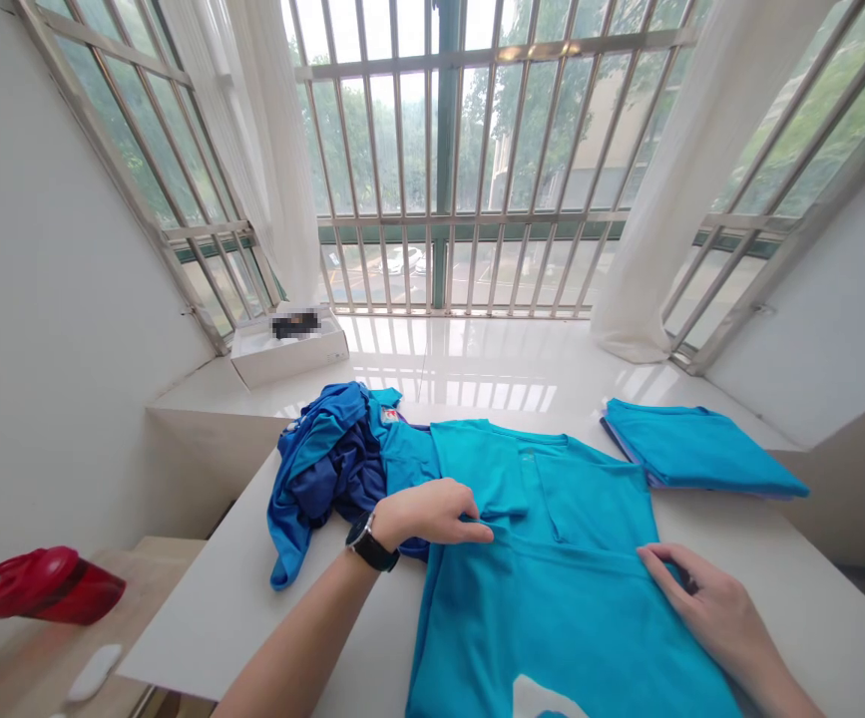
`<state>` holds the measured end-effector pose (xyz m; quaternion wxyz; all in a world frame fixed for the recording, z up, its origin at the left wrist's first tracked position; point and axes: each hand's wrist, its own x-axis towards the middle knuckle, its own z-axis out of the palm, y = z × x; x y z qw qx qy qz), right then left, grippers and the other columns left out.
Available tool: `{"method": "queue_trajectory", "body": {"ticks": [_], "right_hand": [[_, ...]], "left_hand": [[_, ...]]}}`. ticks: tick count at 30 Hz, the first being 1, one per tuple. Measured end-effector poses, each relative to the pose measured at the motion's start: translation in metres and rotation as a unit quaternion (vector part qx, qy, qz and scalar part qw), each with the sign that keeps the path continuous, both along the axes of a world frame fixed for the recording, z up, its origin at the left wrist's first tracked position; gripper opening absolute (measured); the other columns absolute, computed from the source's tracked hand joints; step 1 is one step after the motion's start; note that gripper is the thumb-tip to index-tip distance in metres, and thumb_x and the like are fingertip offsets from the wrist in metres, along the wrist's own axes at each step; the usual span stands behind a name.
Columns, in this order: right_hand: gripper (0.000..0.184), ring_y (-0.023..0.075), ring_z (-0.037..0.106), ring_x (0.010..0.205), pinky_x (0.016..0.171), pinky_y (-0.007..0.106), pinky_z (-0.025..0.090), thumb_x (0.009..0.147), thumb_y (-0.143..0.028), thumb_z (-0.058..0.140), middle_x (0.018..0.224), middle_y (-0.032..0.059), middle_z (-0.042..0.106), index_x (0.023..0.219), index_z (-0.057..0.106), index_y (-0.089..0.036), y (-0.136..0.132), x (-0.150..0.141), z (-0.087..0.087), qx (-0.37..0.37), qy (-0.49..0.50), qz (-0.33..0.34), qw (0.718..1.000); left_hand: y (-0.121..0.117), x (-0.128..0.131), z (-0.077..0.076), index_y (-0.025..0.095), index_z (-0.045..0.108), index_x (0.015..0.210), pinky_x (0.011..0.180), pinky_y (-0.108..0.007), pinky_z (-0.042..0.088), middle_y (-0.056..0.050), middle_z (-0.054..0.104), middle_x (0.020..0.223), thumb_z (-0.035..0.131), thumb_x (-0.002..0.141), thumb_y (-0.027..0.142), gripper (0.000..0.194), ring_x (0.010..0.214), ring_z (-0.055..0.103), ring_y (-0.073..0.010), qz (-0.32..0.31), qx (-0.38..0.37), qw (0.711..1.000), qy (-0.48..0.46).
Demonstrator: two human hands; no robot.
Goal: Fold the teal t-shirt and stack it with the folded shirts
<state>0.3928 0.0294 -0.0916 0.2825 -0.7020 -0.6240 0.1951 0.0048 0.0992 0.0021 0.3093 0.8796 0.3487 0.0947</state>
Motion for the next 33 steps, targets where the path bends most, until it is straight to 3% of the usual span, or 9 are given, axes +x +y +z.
{"method": "queue_trajectory", "body": {"ticks": [8,15,19,24,27,33], "right_hand": [[0.044,0.0258,0.069,0.077,0.064,0.031,0.055,0.077,-0.067,0.056,0.094,0.0040,0.077,0.086,0.076,-0.028,-0.001,0.000,0.002,-0.009,0.008,0.001,1.000],[0.045,0.0260,0.068,0.076,0.065,0.033,0.054,0.077,-0.068,0.057,0.093,0.0046,0.077,0.086,0.076,-0.028,-0.001,-0.001,0.000,-0.007,0.009,0.002,1.000],[0.046,0.0262,0.067,0.078,0.066,0.033,0.053,0.076,-0.068,0.057,0.093,0.0052,0.077,0.085,0.075,-0.027,-0.003,-0.007,0.002,0.017,0.024,-0.010,1.000],[0.048,0.0247,0.065,0.071,0.065,0.033,0.052,0.076,-0.069,0.056,0.090,0.0053,0.076,0.084,0.075,-0.025,-0.007,-0.012,0.004,0.038,0.024,-0.028,0.999],[0.051,0.0249,0.066,0.073,0.065,0.033,0.052,0.075,-0.072,0.056,0.093,0.0052,0.076,0.088,0.075,-0.026,-0.006,-0.006,0.002,0.013,0.017,-0.018,1.000],[0.055,0.0264,0.068,0.082,0.072,0.034,0.053,0.075,-0.073,0.054,0.099,0.0060,0.076,0.094,0.074,-0.025,-0.002,0.002,-0.002,-0.024,0.002,0.005,1.000]], "left_hand": [[-0.005,0.000,0.000,0.021,0.072,0.092,0.064,-0.026,0.040,-0.007,0.070,0.093,0.062,0.087,0.044,0.025,0.085,0.064,-0.0233,-0.009,0.050,0.995,0.088],[-0.002,-0.001,0.002,0.020,0.071,0.093,0.068,-0.028,0.042,-0.007,0.070,0.094,0.067,0.084,0.030,0.014,0.089,0.063,-0.0243,-0.002,0.039,0.992,0.120],[-0.012,-0.005,0.003,0.021,0.066,0.105,0.077,-0.029,0.045,-0.006,0.066,0.104,0.067,0.082,0.027,0.024,0.097,0.061,-0.0248,0.028,0.024,0.995,0.095],[-0.061,-0.014,0.001,0.023,0.039,0.143,0.085,-0.032,0.047,-0.010,0.053,0.129,0.062,0.084,0.027,0.064,0.098,0.059,-0.0228,0.151,-0.013,0.988,0.010],[-0.101,-0.019,-0.007,0.028,0.026,0.151,0.082,-0.030,0.048,-0.009,0.051,0.133,0.059,0.086,0.030,0.072,0.088,0.060,-0.0179,0.205,-0.072,0.975,-0.055],[-0.164,-0.027,-0.033,0.028,0.029,0.149,0.079,-0.029,0.047,-0.007,0.056,0.124,0.059,0.082,0.024,0.074,0.086,0.060,-0.0188,0.285,-0.097,0.953,-0.035]]}}
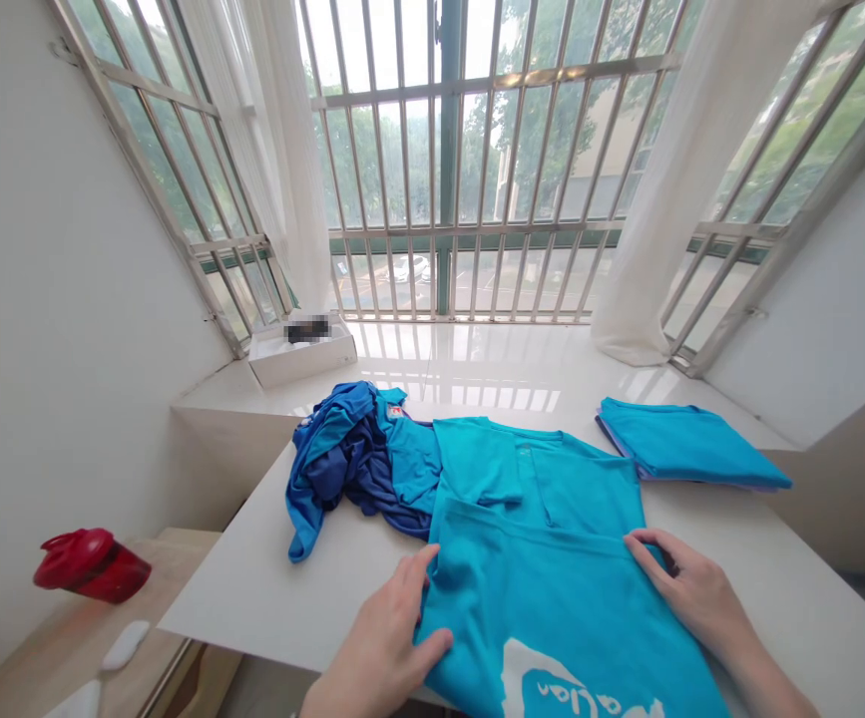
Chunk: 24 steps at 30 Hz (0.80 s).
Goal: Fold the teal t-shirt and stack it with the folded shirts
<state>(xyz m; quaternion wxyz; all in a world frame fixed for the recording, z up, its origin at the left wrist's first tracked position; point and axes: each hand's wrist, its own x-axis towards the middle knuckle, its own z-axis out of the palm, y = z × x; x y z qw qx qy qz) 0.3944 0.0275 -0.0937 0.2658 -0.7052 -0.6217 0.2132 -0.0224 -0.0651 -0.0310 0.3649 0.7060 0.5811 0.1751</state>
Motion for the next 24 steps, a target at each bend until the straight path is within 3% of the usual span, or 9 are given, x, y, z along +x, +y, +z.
{"method": "queue_trajectory", "body": {"ticks": [6,12,17,24], "right_hand": [[0.056,0.0273,0.068,0.084,0.074,0.036,0.053,0.076,-0.073,0.052,0.100,0.0065,0.076,0.094,0.073,-0.025,-0.003,-0.002,0.001,0.006,-0.002,0.000,1.000],[0.055,0.0281,0.068,0.083,0.073,0.037,0.054,0.075,-0.073,0.051,0.099,0.0071,0.076,0.092,0.073,-0.026,-0.003,-0.003,0.001,0.019,-0.001,0.001,1.000],[0.054,0.0272,0.068,0.083,0.072,0.036,0.054,0.077,-0.072,0.051,0.098,0.0068,0.076,0.092,0.073,-0.025,-0.004,-0.004,0.002,0.031,-0.002,0.010,0.999],[0.051,0.0244,0.067,0.076,0.069,0.034,0.052,0.079,-0.071,0.052,0.095,0.0052,0.076,0.092,0.073,-0.026,-0.005,-0.004,0.000,0.031,-0.016,0.015,0.999]], "left_hand": [[-0.025,-0.005,-0.007,0.022,0.040,0.140,0.068,-0.029,0.042,-0.004,0.065,0.089,0.051,0.087,0.030,0.054,0.077,0.062,-0.0216,0.007,-0.056,0.996,0.074],[-0.025,0.001,-0.013,0.026,0.042,0.136,0.064,-0.025,0.042,-0.003,0.065,0.103,0.051,0.088,0.033,0.050,0.067,0.060,-0.0154,0.037,-0.035,0.998,0.019],[-0.023,0.003,-0.019,0.023,0.048,0.124,0.057,-0.024,0.036,0.000,0.059,0.084,0.044,0.093,0.034,0.033,0.057,0.054,-0.0128,0.045,-0.007,0.999,-0.015],[-0.030,-0.012,-0.019,0.026,0.051,0.123,0.060,-0.025,0.037,0.001,0.061,0.079,0.044,0.094,0.031,0.030,0.066,0.062,-0.0169,0.020,-0.022,0.995,0.095]]}}
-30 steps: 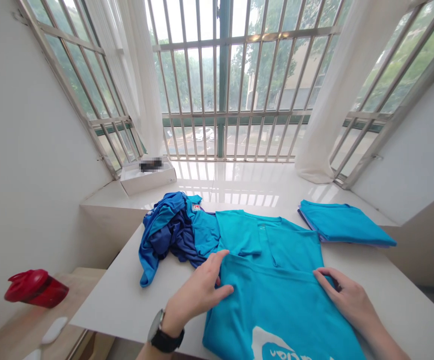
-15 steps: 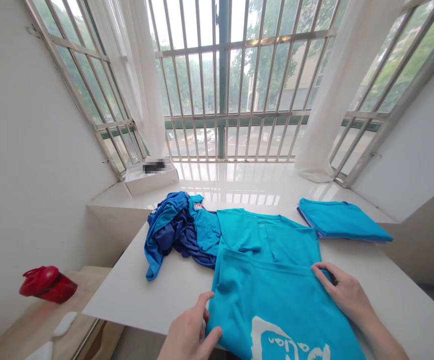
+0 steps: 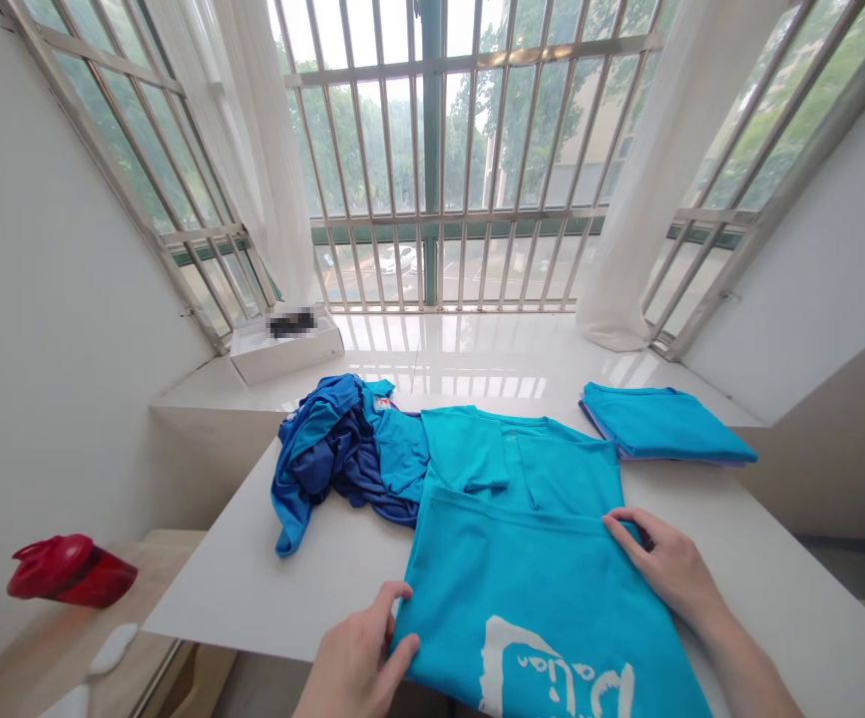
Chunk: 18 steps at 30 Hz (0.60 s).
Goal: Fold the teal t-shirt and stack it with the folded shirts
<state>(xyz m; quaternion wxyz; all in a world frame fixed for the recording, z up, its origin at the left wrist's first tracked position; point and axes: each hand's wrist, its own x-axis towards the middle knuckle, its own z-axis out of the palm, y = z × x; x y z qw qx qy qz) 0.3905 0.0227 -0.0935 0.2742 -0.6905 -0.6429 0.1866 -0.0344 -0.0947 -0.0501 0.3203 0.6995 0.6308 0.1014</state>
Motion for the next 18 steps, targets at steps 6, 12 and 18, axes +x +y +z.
{"method": "queue_trajectory", "body": {"ticks": [6,12,18], "right_hand": [[0.047,0.0228,0.066,0.077,0.070,0.032,0.052,0.081,-0.068,0.054,0.093,0.0039,0.075,0.093,0.073,-0.026,-0.002,-0.001,0.000,0.010,0.002,0.004,1.000],[0.045,0.0206,0.064,0.067,0.063,0.031,0.051,0.084,-0.065,0.052,0.080,0.0033,0.073,0.090,0.072,-0.025,-0.006,-0.006,0.011,0.019,0.028,0.016,0.999],[0.043,0.0209,0.063,0.076,0.065,0.031,0.053,0.086,-0.062,0.055,0.099,0.0086,0.072,0.093,0.071,-0.022,-0.007,-0.005,0.009,0.068,0.073,0.010,0.995]], "left_hand": [[0.035,0.007,0.023,0.026,0.051,0.128,0.074,-0.029,0.048,-0.005,0.066,0.107,0.049,0.094,0.030,0.034,0.092,0.065,-0.0219,-0.016,0.131,0.991,0.035],[0.126,0.042,0.054,0.019,0.056,0.124,0.091,-0.039,0.047,-0.012,0.064,0.116,0.057,0.093,0.031,0.033,0.109,0.059,-0.0287,-0.169,0.205,0.959,0.098],[0.136,0.048,0.047,0.021,0.061,0.107,0.086,-0.039,0.047,-0.008,0.064,0.108,0.067,0.085,0.026,0.023,0.102,0.059,-0.0285,-0.231,0.180,0.946,0.141]]}}
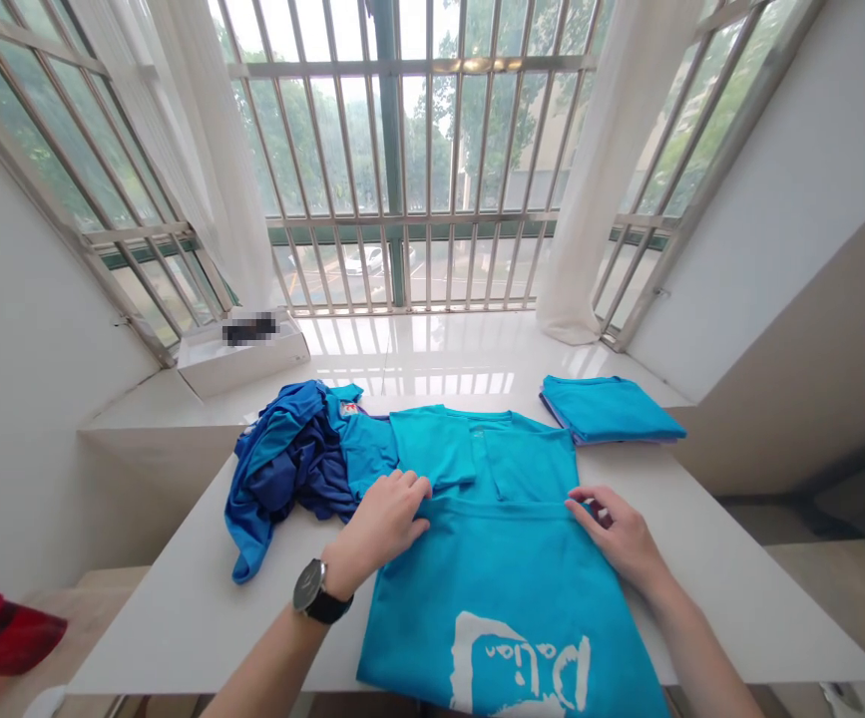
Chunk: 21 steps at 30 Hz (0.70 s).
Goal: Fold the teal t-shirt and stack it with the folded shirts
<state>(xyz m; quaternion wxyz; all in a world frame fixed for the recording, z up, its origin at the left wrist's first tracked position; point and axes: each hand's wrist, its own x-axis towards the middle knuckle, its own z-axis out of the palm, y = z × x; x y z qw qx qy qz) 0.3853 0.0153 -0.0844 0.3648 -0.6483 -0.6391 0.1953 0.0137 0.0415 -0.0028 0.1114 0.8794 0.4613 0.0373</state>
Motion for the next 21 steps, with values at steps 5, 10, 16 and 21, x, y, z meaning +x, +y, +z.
{"method": "queue_trajectory", "body": {"ticks": [5,10,16,21], "right_hand": [[0.034,0.0203,0.060,0.079,0.065,0.031,0.050,0.089,-0.054,0.056,0.104,0.0099,0.067,0.093,0.068,-0.023,0.007,-0.030,0.035,0.080,-0.002,0.049,0.996],[0.032,0.0194,0.062,0.080,0.072,0.031,0.049,0.095,-0.048,0.048,0.094,0.0061,0.070,0.096,0.068,-0.023,0.034,-0.105,0.090,-0.027,-0.061,0.302,0.951],[0.038,0.0235,0.064,0.084,0.069,0.031,0.047,0.078,-0.057,0.069,0.094,0.0048,0.072,0.097,0.071,-0.024,0.053,-0.154,0.084,-0.128,-0.177,0.418,0.882],[0.042,0.0208,0.062,0.082,0.069,0.028,0.046,0.070,-0.052,0.078,0.095,0.0019,0.069,0.101,0.068,-0.026,0.052,-0.157,0.067,-0.116,-0.137,0.442,0.879]], "left_hand": [[-0.037,-0.017,-0.019,0.025,0.064,0.096,0.103,-0.044,0.042,-0.005,0.047,0.143,0.067,0.084,0.018,0.013,0.130,0.044,-0.0302,-0.015,0.010,0.994,-0.104],[-0.042,-0.019,-0.022,0.024,0.065,0.101,0.105,-0.046,0.042,-0.006,0.045,0.147,0.061,0.090,0.019,0.013,0.131,0.045,-0.0288,-0.003,0.025,0.991,-0.130],[-0.017,-0.021,-0.004,0.023,0.067,0.106,0.098,-0.038,0.046,-0.007,0.060,0.127,0.055,0.096,0.039,0.023,0.114,0.055,-0.0240,-0.026,-0.004,0.992,-0.121],[0.012,-0.028,0.003,0.024,0.070,0.105,0.085,-0.030,0.049,-0.008,0.059,0.118,0.068,0.081,0.058,0.041,0.104,0.059,-0.0234,-0.061,-0.057,0.994,-0.069]]}}
